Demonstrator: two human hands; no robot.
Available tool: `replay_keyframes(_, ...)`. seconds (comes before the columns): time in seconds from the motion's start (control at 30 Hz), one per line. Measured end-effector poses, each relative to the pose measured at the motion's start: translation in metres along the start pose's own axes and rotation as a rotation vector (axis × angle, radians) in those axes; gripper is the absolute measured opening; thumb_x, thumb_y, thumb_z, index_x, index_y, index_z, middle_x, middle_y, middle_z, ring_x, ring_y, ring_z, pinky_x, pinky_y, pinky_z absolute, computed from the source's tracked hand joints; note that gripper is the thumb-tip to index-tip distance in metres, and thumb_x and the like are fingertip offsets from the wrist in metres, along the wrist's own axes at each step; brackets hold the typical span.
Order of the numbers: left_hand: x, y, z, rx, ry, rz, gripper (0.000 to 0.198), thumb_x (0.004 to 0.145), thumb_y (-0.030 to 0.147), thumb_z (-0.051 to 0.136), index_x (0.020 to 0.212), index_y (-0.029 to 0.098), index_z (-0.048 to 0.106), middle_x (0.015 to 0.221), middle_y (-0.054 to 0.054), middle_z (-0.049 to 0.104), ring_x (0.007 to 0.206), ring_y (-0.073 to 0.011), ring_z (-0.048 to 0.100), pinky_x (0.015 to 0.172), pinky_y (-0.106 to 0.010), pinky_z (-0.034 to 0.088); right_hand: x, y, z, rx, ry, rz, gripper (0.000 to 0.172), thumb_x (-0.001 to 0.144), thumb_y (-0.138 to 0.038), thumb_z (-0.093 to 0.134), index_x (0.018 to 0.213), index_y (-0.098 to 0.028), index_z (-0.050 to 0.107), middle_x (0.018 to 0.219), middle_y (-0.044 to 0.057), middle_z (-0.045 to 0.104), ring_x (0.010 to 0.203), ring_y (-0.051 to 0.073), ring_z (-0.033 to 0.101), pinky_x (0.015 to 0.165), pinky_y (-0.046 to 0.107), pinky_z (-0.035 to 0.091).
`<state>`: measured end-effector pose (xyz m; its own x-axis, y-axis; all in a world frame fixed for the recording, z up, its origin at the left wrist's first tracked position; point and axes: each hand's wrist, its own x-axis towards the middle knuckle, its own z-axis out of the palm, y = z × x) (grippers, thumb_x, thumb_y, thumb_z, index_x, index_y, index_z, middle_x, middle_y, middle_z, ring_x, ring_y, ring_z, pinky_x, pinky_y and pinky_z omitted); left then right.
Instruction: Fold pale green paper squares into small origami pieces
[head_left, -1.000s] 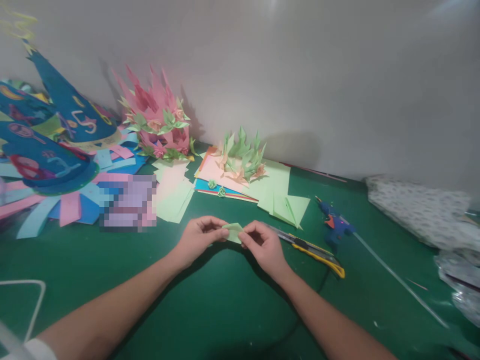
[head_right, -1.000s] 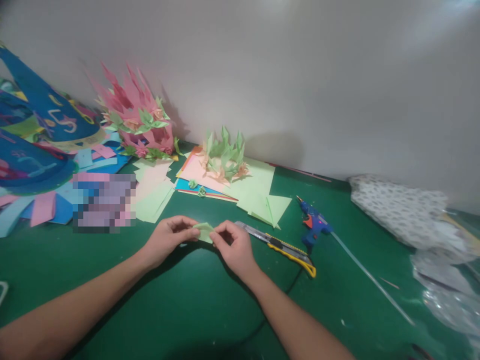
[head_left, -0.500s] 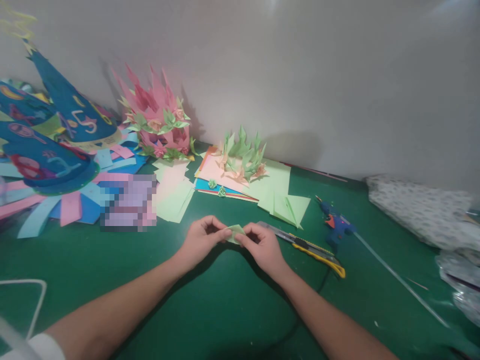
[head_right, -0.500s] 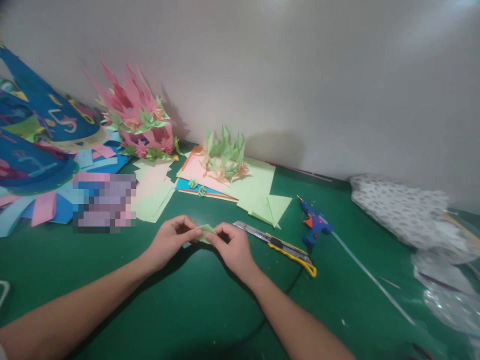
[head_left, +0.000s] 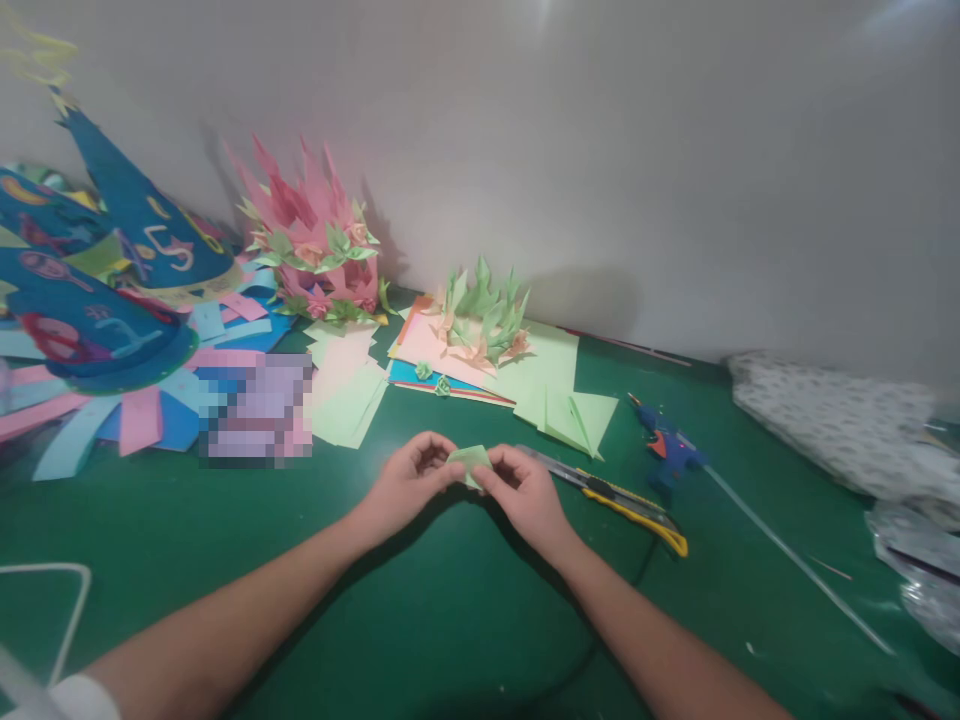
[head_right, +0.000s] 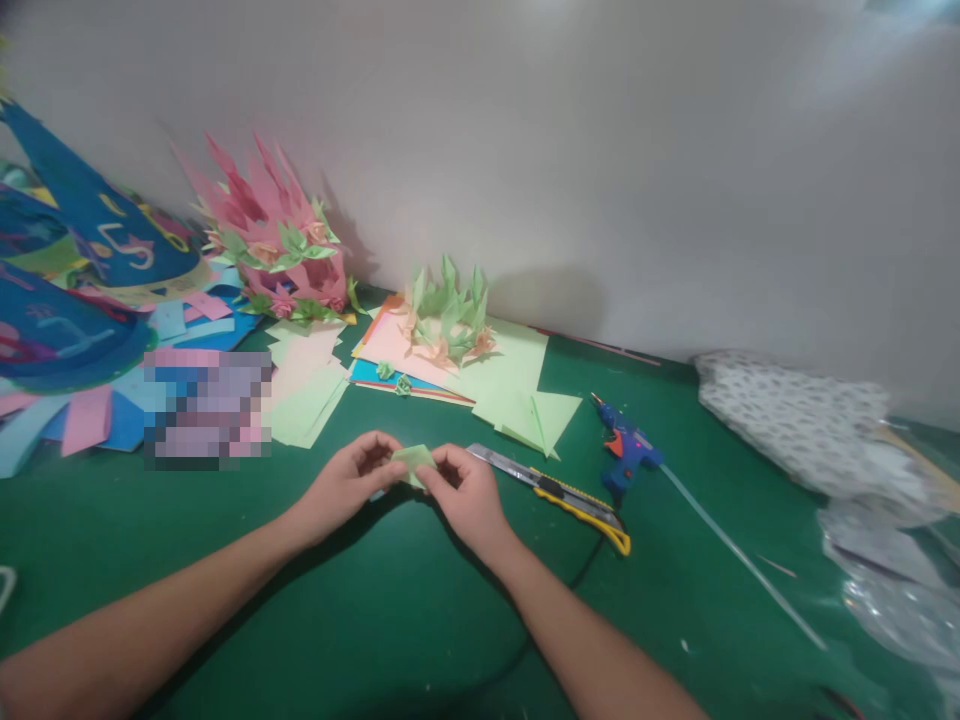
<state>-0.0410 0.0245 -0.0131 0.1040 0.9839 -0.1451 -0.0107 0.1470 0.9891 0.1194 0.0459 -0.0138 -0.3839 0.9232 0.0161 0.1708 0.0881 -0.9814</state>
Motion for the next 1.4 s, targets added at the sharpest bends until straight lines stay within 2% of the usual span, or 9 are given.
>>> replay_keyframes(0.1,-0.002,0.003,0.001,-0.002,-0.044,-0.001,0.019,0.073,0.032,0.059,0.077,0.015,0.051,0.063,0.005,0.051,0.056,-0.0077,0.047,0.056,-0.02,0.038,-0.001,0.002,0.003,0.098,0.007,0.022,0.019,0.073,-0.028,0.06,0.084,-0.02,0.047,0.062,-0.003,0.055,0.057,0.012,0.054,0.055,0.024,0.043)
replay_keyframes(0.2,-0.004,0.008,0.001,-0.019,0.003,-0.012,0.019,0.075,0.033,0.057,0.072,0.015,0.05,0.061,0.004,0.053,0.059,-0.0085,0.05,0.059,-0.021,0.039,-0.003,0.003,0.004,0.109,0.004,-0.022,0.026,0.075,-0.024,0.058,0.093,-0.023,0.04,0.059,-0.006,0.054,0.057,0.013,0.055,0.058,0.024,0.044)
replay_keyframes(0.33,-0.004,0.01,0.001,-0.096,0.024,-0.05,0.023,0.072,0.034,0.06,0.069,0.015,0.047,0.058,0.005,0.053,0.056,-0.0087,0.053,0.058,-0.022,0.041,-0.006,0.002,0.001,-0.073,-0.031,-0.166,0.006,0.081,-0.023,0.052,0.086,-0.021,0.051,0.074,0.0,0.056,0.067,0.013,0.055,0.062,0.025,0.044)
replay_keyframes(0.47,-0.001,0.008,0.001,-0.228,0.054,-0.052,0.029,0.069,0.03,0.064,0.086,0.02,0.042,0.06,0.008,0.054,0.052,-0.0073,0.053,0.056,-0.021,0.043,-0.007,-0.002,-0.002,-0.218,-0.03,-0.276,0.013,0.084,-0.02,0.046,0.091,-0.02,0.058,0.086,0.004,0.061,0.079,0.016,0.056,0.072,0.029,0.044)
replay_keyframes(0.63,0.0,0.004,-0.001,-0.163,0.098,0.008,0.024,0.072,0.028,0.061,0.083,0.02,0.041,0.06,0.009,0.049,0.053,-0.0056,0.052,0.055,-0.018,0.041,-0.005,-0.004,-0.003,-0.355,0.006,-0.379,0.015,0.078,-0.016,0.051,0.089,-0.021,0.06,0.079,0.004,0.062,0.072,0.017,0.054,0.07,0.032,0.043)
replay_keyframes(0.83,-0.001,0.005,0.001,-0.207,0.107,0.036,0.03,0.074,0.029,0.058,0.091,0.024,0.034,0.055,0.011,0.046,0.048,-0.0058,0.048,0.051,-0.017,0.039,-0.003,-0.004,-0.002,-0.383,0.011,-0.4,0.011,0.077,-0.017,0.055,0.085,-0.022,0.061,0.081,0.003,0.063,0.077,0.017,0.055,0.073,0.033,0.042)
replay_keyframes(1.07,-0.001,0.005,0.0,-0.077,0.148,0.058,0.011,0.072,0.026,0.058,0.074,0.016,0.053,0.07,0.003,0.053,0.062,-0.008,0.049,0.06,-0.021,0.042,-0.003,-0.002,-0.002,-0.374,-0.002,-0.371,0.009,0.075,-0.019,0.06,0.084,-0.022,0.06,0.082,0.003,0.062,0.08,0.018,0.055,0.075,0.032,0.042)
replay_keyframes(1.27,-0.001,0.001,-0.002,0.039,0.146,0.022,0.021,0.07,0.027,0.061,0.087,0.015,0.062,0.087,-0.005,0.063,0.077,-0.0141,0.056,0.069,-0.025,0.044,-0.001,-0.003,-0.002,-0.399,0.021,-0.366,0.006,0.076,-0.021,0.061,0.081,-0.023,0.062,0.08,0.002,0.063,0.079,0.018,0.055,0.075,0.033,0.041)
replay_keyframes(1.4,-0.001,-0.003,-0.003,0.108,0.144,0.06,0.019,0.07,0.027,0.061,0.085,0.016,0.064,0.089,-0.006,0.064,0.08,-0.0154,0.058,0.07,-0.026,0.045,0.0,-0.002,-0.003,-0.433,0.063,-0.372,0.003,0.076,-0.024,0.062,0.077,-0.024,0.064,0.083,0.003,0.062,0.082,0.019,0.055,0.076,0.034,0.041)
